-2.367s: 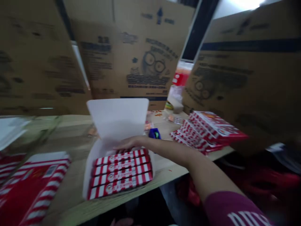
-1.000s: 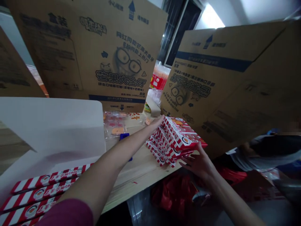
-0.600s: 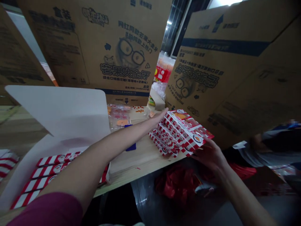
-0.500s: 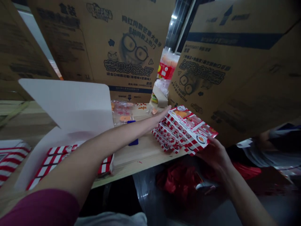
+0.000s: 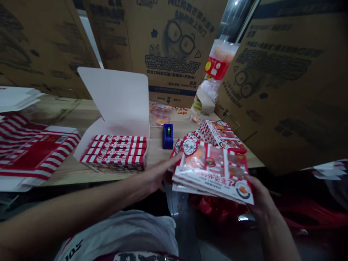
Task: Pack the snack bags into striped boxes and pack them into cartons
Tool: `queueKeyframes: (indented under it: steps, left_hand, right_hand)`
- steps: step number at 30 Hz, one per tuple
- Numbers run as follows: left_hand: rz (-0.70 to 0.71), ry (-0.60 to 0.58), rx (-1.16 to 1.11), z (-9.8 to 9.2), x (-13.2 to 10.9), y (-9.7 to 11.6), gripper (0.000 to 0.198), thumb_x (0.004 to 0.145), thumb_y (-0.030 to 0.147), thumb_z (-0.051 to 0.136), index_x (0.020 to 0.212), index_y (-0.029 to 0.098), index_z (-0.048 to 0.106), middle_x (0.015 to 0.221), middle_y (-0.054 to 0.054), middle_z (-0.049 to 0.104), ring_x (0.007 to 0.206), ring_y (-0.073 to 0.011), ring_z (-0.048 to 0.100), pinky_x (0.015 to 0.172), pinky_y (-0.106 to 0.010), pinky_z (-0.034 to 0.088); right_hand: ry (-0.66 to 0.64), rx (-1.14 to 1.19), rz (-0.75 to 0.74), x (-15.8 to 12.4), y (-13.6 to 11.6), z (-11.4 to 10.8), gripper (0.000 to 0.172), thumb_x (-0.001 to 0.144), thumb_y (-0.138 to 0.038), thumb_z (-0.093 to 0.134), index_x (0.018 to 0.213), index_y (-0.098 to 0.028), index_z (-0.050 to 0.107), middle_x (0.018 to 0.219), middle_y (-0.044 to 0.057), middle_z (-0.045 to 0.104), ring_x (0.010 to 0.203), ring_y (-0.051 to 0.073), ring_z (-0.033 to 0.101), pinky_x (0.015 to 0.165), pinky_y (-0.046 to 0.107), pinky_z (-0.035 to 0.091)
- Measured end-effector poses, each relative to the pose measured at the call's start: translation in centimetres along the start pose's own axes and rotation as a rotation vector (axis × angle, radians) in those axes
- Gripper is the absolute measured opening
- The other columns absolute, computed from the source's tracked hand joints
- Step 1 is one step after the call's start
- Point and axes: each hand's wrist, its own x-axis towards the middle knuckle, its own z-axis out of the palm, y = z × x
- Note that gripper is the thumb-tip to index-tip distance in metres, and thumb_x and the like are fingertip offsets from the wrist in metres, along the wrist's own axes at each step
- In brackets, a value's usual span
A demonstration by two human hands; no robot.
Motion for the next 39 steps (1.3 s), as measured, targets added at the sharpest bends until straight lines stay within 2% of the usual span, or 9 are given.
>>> queueKeyframes:
  steps: [5, 9, 14, 19, 22, 28, 32, 35, 39]
  left_hand:
    - [0.050, -0.044, -0.192, -2.0, 1.4, -6.2, 0.067, 0.054, 0.060, 0.081, 0.104, 0.017, 0.067, 0.096, -0.010, 0.074, 0.092, -0.0293, 0.068, 0.082, -0.043, 0.051]
    - [0.451, -0.033, -0.213, -3.0, 3.2, -6.5, 0.073, 0.061, 0.039, 0.084, 0.125, 0.016, 0.056, 0.117, -0.012, 0.068, 0.109, -0.0291, 0.064, 0.098, -0.044, 0.048]
    - [0.895, 0.178, 0.192, -5.7, 7.8, -6.0, 0.113, 0.052, 0.030, 0.089, 0.146, 0.020, 0.027, 0.144, -0.015, 0.045, 0.133, -0.0326, 0.043, 0.113, -0.049, 0.032]
    - [0.914, 0.396, 0.425, -7.1, 11.4, -7.6, 0.131, 0.049, 0.038, 0.089, 0.152, 0.024, 0.008, 0.159, -0.017, 0.013, 0.146, -0.0370, 0.014, 0.118, -0.055, 0.017]
    - [0.927, 0.487, 0.513, -6.9, 11.4, -8.1, 0.142, 0.043, 0.041, 0.091, 0.152, 0.022, 0.002, 0.159, -0.020, 0.010, 0.147, -0.0402, 0.001, 0.118, -0.059, 0.010]
    - [0.886, 0.369, 0.354, -6.0, 10.7, -7.6, 0.145, 0.048, 0.043, 0.090, 0.151, 0.025, -0.011, 0.151, -0.018, 0.032, 0.140, -0.0373, 0.031, 0.115, -0.056, 0.024]
    - [0.881, 0.289, 0.263, -5.7, 11.3, -7.5, 0.134, 0.054, 0.046, 0.087, 0.151, 0.027, -0.003, 0.144, -0.016, 0.041, 0.138, -0.0367, 0.034, 0.115, -0.057, 0.023]
    - [0.949, 0.374, 0.295, -5.6, 11.3, -7.3, 0.123, 0.054, 0.043, 0.086, 0.150, 0.025, 0.011, 0.145, -0.016, 0.034, 0.142, -0.0386, 0.024, 0.117, -0.058, 0.018]
    - [1.014, 0.488, 0.356, -5.7, 11.2, -7.0, 0.117, 0.048, 0.038, 0.088, 0.145, 0.024, 0.023, 0.146, -0.015, 0.022, 0.141, -0.0396, 0.021, 0.116, -0.057, 0.019]
  right_hand:
    - [-0.055, -0.087, 0.125, 1.7, 2.7, 1.9, 0.035, 0.060, -0.033, 0.079, 0.089, -0.017, 0.069, 0.077, 0.008, 0.076, 0.070, 0.031, 0.073, 0.072, 0.045, 0.059]
    - [-0.158, -0.106, -0.043, 4.4, 2.6, 2.2, 0.056, 0.054, -0.026, 0.080, 0.108, -0.022, 0.066, 0.089, 0.005, 0.077, 0.077, 0.029, 0.072, 0.073, 0.043, 0.057]
    - [-0.375, -0.159, -0.241, 9.1, 2.1, 3.1, 0.082, 0.050, -0.014, 0.079, 0.128, -0.027, 0.057, 0.115, 0.006, 0.071, 0.103, 0.028, 0.067, 0.089, 0.042, 0.053]
    - [-0.368, -0.186, -0.251, 13.5, 5.4, 3.3, 0.088, 0.049, -0.023, 0.082, 0.132, -0.028, 0.053, 0.120, 0.007, 0.068, 0.107, 0.029, 0.064, 0.095, 0.044, 0.049]
    - [-0.309, -0.151, -0.242, 14.6, 7.2, 2.4, 0.089, 0.046, -0.026, 0.084, 0.130, -0.029, 0.055, 0.120, 0.008, 0.068, 0.106, 0.031, 0.064, 0.097, 0.048, 0.046]
    - [-0.289, -0.025, -0.227, 15.3, 8.2, 2.3, 0.093, 0.032, -0.046, 0.090, 0.120, -0.031, 0.062, 0.124, 0.009, 0.066, 0.117, 0.035, 0.058, 0.105, 0.053, 0.040]
    - [-0.197, 0.121, -0.290, 15.8, 8.4, 4.5, 0.088, 0.051, -0.087, 0.061, 0.117, -0.030, 0.063, 0.129, 0.007, 0.063, 0.127, 0.033, 0.052, 0.105, 0.052, 0.040]
    - [-0.086, 0.061, -0.289, 15.9, 8.3, 6.2, 0.083, 0.070, -0.089, 0.038, 0.122, -0.027, 0.060, 0.131, 0.006, 0.062, 0.129, 0.030, 0.050, 0.103, 0.050, 0.043]
    - [-0.035, -0.076, -0.257, 15.8, 7.8, 7.2, 0.085, 0.071, -0.090, 0.034, 0.124, -0.028, 0.058, 0.124, 0.005, 0.067, 0.124, 0.031, 0.055, 0.097, 0.048, 0.049]
